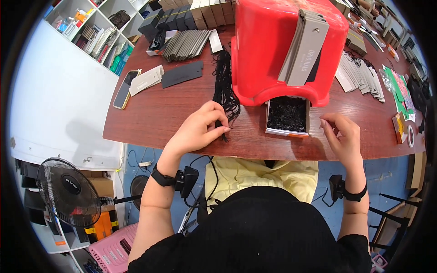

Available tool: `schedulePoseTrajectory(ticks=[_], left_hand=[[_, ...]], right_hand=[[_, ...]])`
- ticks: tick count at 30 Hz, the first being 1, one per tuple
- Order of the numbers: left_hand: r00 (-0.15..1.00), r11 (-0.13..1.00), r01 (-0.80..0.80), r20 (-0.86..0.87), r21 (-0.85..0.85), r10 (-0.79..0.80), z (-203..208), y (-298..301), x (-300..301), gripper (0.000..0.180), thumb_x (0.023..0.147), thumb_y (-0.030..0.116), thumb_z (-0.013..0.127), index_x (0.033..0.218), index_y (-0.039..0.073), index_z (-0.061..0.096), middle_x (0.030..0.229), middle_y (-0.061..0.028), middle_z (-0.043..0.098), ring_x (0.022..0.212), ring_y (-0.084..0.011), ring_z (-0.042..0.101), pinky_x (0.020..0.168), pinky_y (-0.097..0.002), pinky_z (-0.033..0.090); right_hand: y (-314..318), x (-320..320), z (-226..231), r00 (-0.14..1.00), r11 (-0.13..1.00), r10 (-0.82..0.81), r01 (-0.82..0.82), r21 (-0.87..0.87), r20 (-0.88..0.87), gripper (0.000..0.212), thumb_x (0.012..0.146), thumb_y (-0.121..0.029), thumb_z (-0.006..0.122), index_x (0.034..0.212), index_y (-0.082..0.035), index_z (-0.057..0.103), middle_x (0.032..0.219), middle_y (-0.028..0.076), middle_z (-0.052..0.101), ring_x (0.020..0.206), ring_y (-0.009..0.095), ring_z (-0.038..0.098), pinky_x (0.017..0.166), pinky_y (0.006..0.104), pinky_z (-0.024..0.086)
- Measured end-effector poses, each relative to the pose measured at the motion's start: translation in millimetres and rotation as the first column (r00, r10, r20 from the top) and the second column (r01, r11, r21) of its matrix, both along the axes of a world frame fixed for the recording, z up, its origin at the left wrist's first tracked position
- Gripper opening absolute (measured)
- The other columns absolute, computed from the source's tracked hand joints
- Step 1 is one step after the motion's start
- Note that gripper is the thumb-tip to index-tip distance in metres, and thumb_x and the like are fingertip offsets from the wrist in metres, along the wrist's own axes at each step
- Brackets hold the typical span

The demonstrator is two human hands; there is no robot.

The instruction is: The person threads a black cord through the holes of two different tags and fastens the ends together by hand. After repeating this, they place the finished tags onto a metal hook on a red container and sort through a stack of new tags.

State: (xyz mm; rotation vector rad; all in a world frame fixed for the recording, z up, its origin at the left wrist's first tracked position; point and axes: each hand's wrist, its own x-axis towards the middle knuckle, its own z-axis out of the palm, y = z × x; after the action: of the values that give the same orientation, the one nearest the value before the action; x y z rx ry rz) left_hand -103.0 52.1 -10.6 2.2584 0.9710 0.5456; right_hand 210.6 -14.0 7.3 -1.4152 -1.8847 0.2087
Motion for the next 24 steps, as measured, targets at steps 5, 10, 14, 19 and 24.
schedulePoseTrajectory(ticks=[5, 10, 14, 19, 24], left_hand=[[0.918, 0.955, -0.020, 0.372, -0.295, 0.134, 7.5, -7.2, 1.9, 0.007, 0.071, 0.001, 0.059, 0.073, 0.003, 0.053, 0.095, -0.0027, 0.048, 0.062, -0.0016, 0.044, 0.050, -0.0148, 0.033], [0.824, 0.906, 0.037, 0.525, -0.421, 0.211, 6.7, -6.0, 0.6, 0.008, 0.070, -0.001, 0.055, 0.068, 0.003, 0.048, 0.095, -0.0087, 0.049, 0.056, -0.0029, 0.042, 0.048, -0.0159, 0.037], [0.721, 0.862, 0.031, 0.609, -0.506, 0.332, 16.6, -14.3, 0.1, 0.008, 0.072, 0.001, 0.055, 0.070, 0.002, 0.047, 0.085, -0.0110, 0.052, 0.050, -0.0037, 0.041, 0.043, -0.0151, 0.036], [0.718, 0.913, -0.131, 0.599, -0.385, 0.356, 15.9, -17.6, 0.8, 0.004, 0.075, -0.001, 0.056, 0.074, -0.001, 0.052, 0.081, -0.0074, 0.054, 0.049, -0.0053, 0.045, 0.042, -0.0150, 0.035], [0.966, 0.987, -0.162, 0.207, 0.013, 0.156, -4.3, 1.9, 5.0, 0.009, 0.071, 0.000, 0.060, 0.079, 0.002, 0.059, 0.081, -0.0043, 0.052, 0.056, -0.0094, 0.048, 0.049, -0.0203, 0.038]], right_hand=[[-5.7, -0.1, -3.9, 0.999, 1.000, 0.010, -0.010, -0.010, -0.040, 0.006, 0.073, 0.000, 0.059, 0.078, -0.001, 0.059, 0.068, 0.009, 0.059, 0.053, 0.017, 0.056, 0.045, 0.0233, 0.042], [-7.2, -9.9, -2.5, 0.997, 0.998, 0.053, -0.054, -0.035, -0.048, 0.006, 0.072, -0.001, 0.060, 0.078, -0.001, 0.059, 0.068, 0.010, 0.059, 0.053, 0.017, 0.057, 0.046, 0.0242, 0.044], [-7.5, -12.9, -2.1, 0.995, 0.995, 0.088, -0.090, -0.052, -0.044, 0.006, 0.072, -0.001, 0.060, 0.079, -0.001, 0.060, 0.068, 0.009, 0.059, 0.053, 0.017, 0.057, 0.046, 0.0242, 0.044], [-5.9, -14.2, -7.3, 0.991, 0.991, 0.100, -0.107, -0.079, -0.090, 0.007, 0.072, -0.002, 0.061, 0.079, -0.001, 0.060, 0.067, 0.009, 0.059, 0.052, 0.016, 0.057, 0.046, 0.0241, 0.044], [-2.1, -22.0, -7.1, 0.984, 0.986, 0.132, -0.143, -0.088, -0.123, 0.007, 0.073, -0.002, 0.060, 0.079, -0.001, 0.060, 0.067, 0.008, 0.059, 0.051, 0.016, 0.056, 0.046, 0.0242, 0.044]])
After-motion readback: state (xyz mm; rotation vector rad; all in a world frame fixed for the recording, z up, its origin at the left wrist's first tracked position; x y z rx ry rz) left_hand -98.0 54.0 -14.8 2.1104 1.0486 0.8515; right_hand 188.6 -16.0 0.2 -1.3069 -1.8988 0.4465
